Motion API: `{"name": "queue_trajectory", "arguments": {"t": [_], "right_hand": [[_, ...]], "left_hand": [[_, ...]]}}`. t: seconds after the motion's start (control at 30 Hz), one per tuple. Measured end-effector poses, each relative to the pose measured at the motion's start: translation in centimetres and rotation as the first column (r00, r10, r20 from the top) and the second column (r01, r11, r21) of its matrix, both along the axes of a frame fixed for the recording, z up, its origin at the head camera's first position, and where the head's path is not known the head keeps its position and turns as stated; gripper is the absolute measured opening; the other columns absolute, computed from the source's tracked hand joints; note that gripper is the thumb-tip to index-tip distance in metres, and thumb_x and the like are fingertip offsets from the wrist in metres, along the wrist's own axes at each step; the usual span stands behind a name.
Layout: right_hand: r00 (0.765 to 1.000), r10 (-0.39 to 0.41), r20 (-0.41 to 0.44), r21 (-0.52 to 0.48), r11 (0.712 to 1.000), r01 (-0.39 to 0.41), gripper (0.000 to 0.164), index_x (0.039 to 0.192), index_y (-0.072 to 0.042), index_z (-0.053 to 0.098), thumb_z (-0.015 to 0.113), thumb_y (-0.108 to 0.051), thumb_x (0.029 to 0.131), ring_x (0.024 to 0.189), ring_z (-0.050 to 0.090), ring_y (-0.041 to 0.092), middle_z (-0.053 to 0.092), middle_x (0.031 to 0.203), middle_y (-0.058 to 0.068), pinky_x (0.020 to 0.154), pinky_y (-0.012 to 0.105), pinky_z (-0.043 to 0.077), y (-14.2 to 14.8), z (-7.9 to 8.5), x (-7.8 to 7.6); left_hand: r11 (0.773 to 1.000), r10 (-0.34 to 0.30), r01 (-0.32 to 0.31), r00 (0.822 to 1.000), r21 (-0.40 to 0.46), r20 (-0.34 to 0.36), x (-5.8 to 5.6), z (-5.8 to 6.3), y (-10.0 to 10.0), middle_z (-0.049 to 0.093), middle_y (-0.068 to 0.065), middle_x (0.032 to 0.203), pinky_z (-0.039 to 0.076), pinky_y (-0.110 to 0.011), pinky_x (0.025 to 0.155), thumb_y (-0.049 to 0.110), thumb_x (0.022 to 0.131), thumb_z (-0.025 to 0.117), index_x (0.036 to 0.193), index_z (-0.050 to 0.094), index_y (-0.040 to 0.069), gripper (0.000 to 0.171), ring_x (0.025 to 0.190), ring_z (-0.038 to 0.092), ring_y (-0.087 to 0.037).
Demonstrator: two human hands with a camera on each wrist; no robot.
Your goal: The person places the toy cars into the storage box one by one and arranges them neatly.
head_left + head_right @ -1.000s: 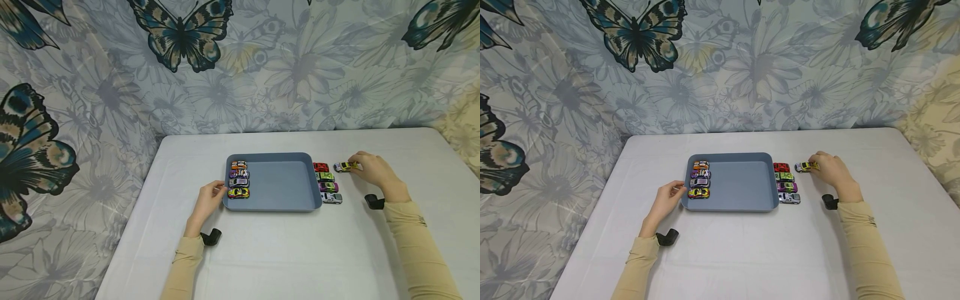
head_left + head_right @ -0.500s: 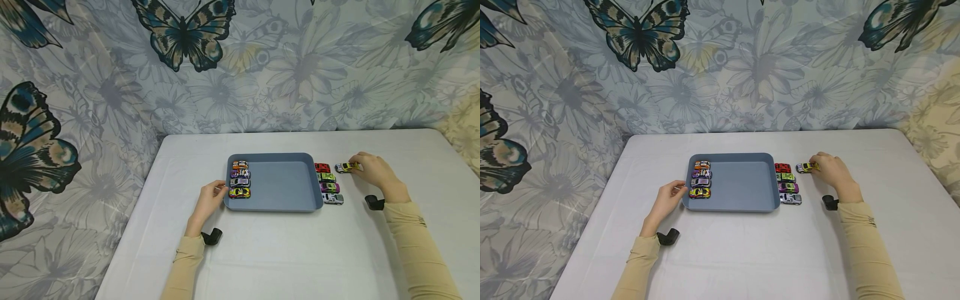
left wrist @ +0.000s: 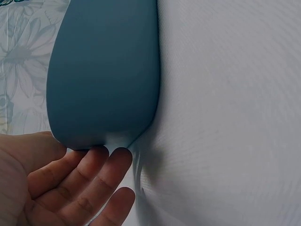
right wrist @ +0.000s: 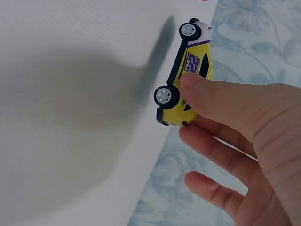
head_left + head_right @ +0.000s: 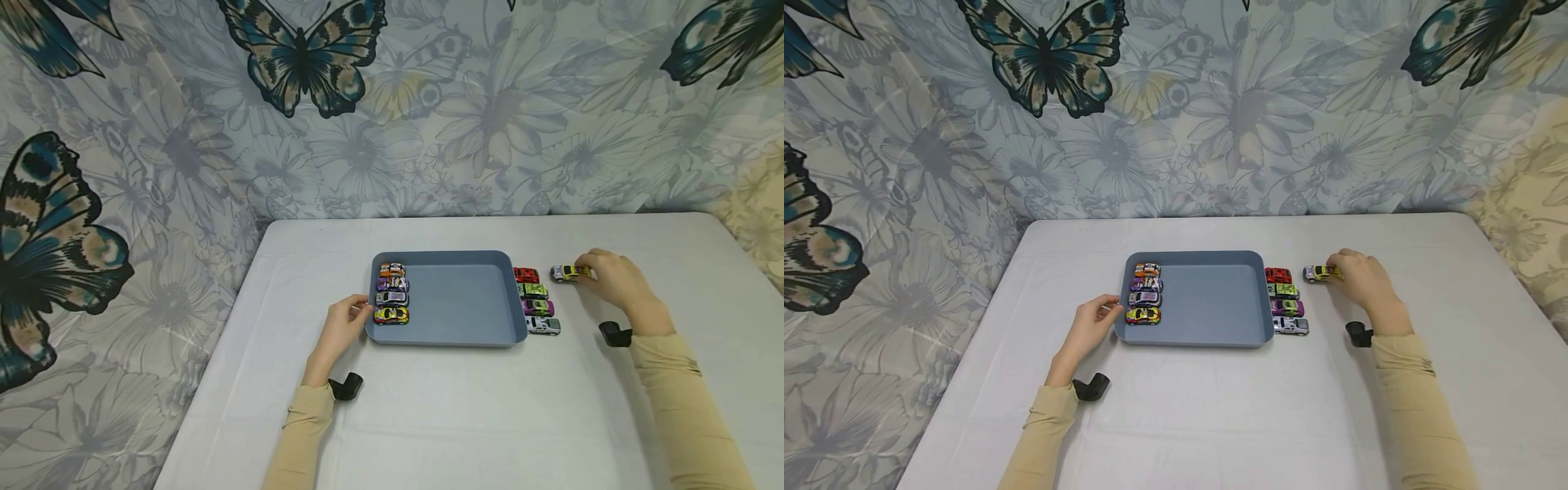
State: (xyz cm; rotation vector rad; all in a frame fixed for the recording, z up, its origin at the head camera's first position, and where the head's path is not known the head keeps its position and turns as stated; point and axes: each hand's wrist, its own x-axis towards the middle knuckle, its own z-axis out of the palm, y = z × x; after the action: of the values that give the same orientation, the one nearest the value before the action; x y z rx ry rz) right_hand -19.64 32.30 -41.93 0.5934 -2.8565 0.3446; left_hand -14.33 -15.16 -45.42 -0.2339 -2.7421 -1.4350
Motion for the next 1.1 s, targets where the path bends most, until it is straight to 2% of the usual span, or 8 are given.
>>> {"name": "queue_trajectory", "arguments": {"t": [0.37,0.57,0.8,0.93,1.1], "right_hand": [[0.995,0.038,-0.096,-0.009,0.999,-0.039,0.02,0.083,0.007,0.065,0.076,0.003,0.067,0.061,0.056,0.03,0.061,0.076,0.016,0.055,0.047,0.046,-1.1,2.2,0.9],[0.994,0.038,-0.102,0.009,0.999,-0.037,0.019,0.084,0.005,0.066,0.077,-0.001,0.069,0.061,0.056,0.027,0.061,0.077,0.014,0.056,0.046,0.045,-3.0,3.8,1.5],[0.979,0.127,-0.161,0.018,0.992,-0.126,0.019,0.081,0.002,0.067,0.079,-0.004,0.067,0.056,0.055,0.023,0.062,0.076,0.011,0.052,0.041,0.046,-5.8,4.7,2.2],[0.974,0.182,-0.136,0.035,0.983,-0.179,0.019,0.083,0.0,0.067,0.079,-0.004,0.068,0.059,0.055,0.021,0.062,0.077,0.008,0.056,0.042,0.046,-7.8,4.9,2.6],[0.974,0.22,-0.058,0.066,0.974,-0.216,0.022,0.089,-0.001,0.068,0.078,-0.005,0.07,0.067,0.057,0.022,0.062,0.08,0.007,0.063,0.043,0.047,-10.3,4.7,2.8]], "left_hand": [[1.0,0.009,-0.009,1.0,-0.012,-0.003,0.0,0.0,0.0,0.065,-0.012,0.091,0.053,-0.032,0.07,0.011,0.09,0.061,0.109,0.064,-0.003,0.024,0.077,0.062,-0.021],[1.0,0.011,-0.011,1.0,-0.02,-0.003,-0.1,-0.1,0.0,0.065,-0.011,0.092,0.053,-0.032,0.07,0.011,0.09,0.061,0.109,0.064,-0.003,0.024,0.077,0.062,-0.02],[1.0,0.007,-0.008,1.0,-0.02,-0.017,0.0,0.0,0.0,0.065,-0.012,0.091,0.053,-0.032,0.069,0.01,0.09,0.061,0.108,0.064,-0.004,0.023,0.076,0.062,-0.021],[1.0,0.001,-0.002,1.0,-0.012,-0.017,-0.1,0.0,-0.1,0.065,-0.012,0.091,0.053,-0.032,0.069,0.01,0.09,0.06,0.108,0.064,-0.005,0.023,0.076,0.062,-0.021],[1.0,0.003,-0.003,1.0,-0.013,-0.017,-0.1,-0.2,0.0,0.065,-0.012,0.091,0.053,-0.033,0.069,0.01,0.09,0.061,0.108,0.064,-0.005,0.023,0.076,0.062,-0.021]]}}
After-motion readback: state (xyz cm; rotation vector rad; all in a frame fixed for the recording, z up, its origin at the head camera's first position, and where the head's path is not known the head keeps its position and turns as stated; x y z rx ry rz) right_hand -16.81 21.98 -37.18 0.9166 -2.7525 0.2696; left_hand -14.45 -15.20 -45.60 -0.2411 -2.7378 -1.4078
